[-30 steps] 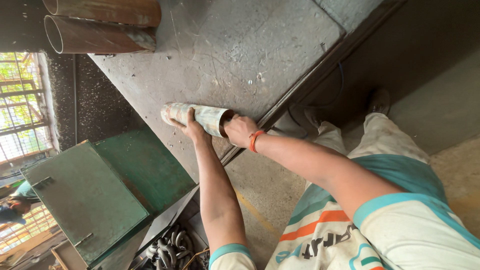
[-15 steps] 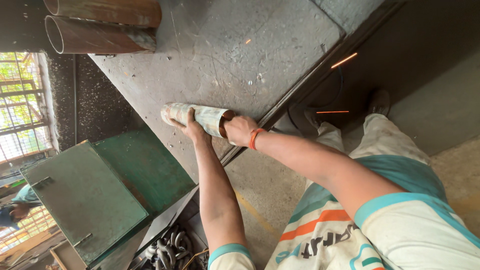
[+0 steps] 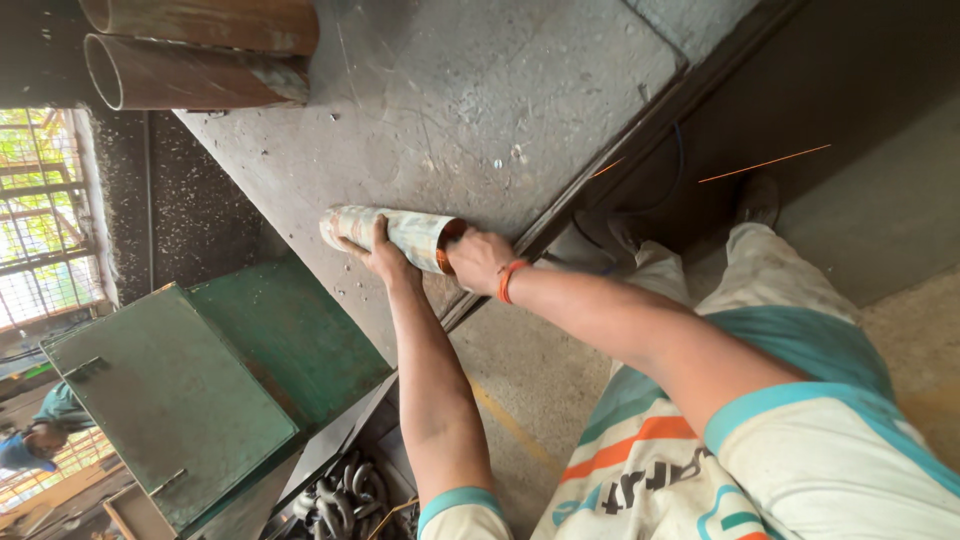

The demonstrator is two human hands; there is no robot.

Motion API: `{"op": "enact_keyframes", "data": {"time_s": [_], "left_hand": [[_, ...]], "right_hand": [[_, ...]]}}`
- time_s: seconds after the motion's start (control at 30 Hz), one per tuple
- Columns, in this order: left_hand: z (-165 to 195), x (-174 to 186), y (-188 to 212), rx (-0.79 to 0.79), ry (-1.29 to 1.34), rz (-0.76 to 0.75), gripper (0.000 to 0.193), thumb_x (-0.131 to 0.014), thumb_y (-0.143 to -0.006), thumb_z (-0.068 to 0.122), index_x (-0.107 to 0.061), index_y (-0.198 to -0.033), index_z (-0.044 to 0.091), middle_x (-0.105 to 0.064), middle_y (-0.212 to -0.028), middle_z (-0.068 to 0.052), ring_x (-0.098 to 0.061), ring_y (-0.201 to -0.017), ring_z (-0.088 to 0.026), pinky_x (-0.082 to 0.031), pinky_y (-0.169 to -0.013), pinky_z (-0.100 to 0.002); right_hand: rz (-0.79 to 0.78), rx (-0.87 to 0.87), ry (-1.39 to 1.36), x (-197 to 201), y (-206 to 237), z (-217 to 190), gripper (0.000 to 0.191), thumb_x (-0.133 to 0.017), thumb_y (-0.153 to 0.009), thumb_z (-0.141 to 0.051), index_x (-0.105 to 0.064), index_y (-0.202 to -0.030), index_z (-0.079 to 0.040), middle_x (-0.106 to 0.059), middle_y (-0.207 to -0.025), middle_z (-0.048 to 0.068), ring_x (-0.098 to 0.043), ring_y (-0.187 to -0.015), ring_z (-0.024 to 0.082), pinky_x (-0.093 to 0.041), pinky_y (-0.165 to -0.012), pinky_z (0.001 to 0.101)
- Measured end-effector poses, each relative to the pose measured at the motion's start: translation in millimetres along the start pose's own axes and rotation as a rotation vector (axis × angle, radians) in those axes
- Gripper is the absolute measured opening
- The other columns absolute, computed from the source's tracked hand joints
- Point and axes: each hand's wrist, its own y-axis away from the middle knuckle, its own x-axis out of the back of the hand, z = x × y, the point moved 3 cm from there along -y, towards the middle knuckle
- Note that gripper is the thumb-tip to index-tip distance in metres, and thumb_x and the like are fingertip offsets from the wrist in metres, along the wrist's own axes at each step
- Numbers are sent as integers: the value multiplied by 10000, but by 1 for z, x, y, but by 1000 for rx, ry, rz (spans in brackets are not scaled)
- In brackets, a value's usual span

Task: The person picks up a rusty metal pipe from a workbench, holds it steady, and uses a handheld pneumatic die grinder with a pink abrasive wheel to grind the pipe's end, producing sparks. They reposition the pipe, grind additional sections, and repeat the process on other pipes from the stack on the bench.

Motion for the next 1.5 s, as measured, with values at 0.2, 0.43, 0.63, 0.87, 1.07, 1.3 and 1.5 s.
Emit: {"op": "enact_keyframes", "data": {"time_s": [0.2,0.43,0.63,0.87,1.07,1.3,1.5], "left_hand": [[3,-2,3,31,-16,8,1065,-738,-815,87,-94,-1645,261,-445,-1527,-159,-554,-1255,-319,-518,-1017,-470],[-1,0,-2,16,19,9,1067,-748,-803,90,-102,-1636,248,-450,-1532,-160,-558,-1250,-319,-517,-1012,-467],[-2,0,-2,26,-27,16,1069,-750,-803,108,-110,-1646,261,-446,-1520,-161,-562,-1242,-318,-516,-1012,-460],[-3,4,-3,12,-49,33,1061,-769,-815,116,-129,-1648,262,-436,-1536,-156,-549,-1260,-311,-508,-1030,-462],[-4,5,-4,-14,-46,13,1060,-761,-818,104,-118,-1646,262,-443,-1531,-149,-542,-1260,-304,-503,-1031,-460],[-3,0,-4,20,-30,18,1064,-758,-812,103,-118,-1648,259,-459,-1527,-159,-565,-1240,-309,-515,-1022,-461],[-3,3,0,61,0,17,1064,-745,-811,98,-101,-1640,274,-435,-1537,-149,-566,-1237,-313,-520,-1016,-466]], "right_hand": [[-68,8,-10,-3,-1,1,213,-602,-806,-82,-768,-936,-55,-743,-944,232,-738,-913,395,-590,-797,509],[-62,-17,-50,-3,-5,7,200,-600,-806,-96,-766,-910,-57,-743,-926,236,-737,-882,403,-582,-779,521],[-40,-9,19,-11,-14,5,195,-604,-787,-81,-778,-869,-45,-746,-934,229,-743,-882,379,-594,-771,497],[81,65,-52,-15,-17,1,215,-592,-782,-66,-779,-888,-49,-742,-931,232,-732,-869,400,-588,-740,507],[83,41,77,-14,-12,3,206,-599,-817,-107,-779,-889,-38,-740,-941,249,-749,-878,380,-604,-733,483],[-75,-34,-20,-4,-7,6,218,-600,-821,-115,-769,-939,-45,-751,-937,236,-745,-887,394,-591,-775,507],[0,8,-6,-9,-6,4,219,-601,-799,-112,-769,-902,-18,-733,-943,267,-749,-864,391,-600,-756,485]]}}
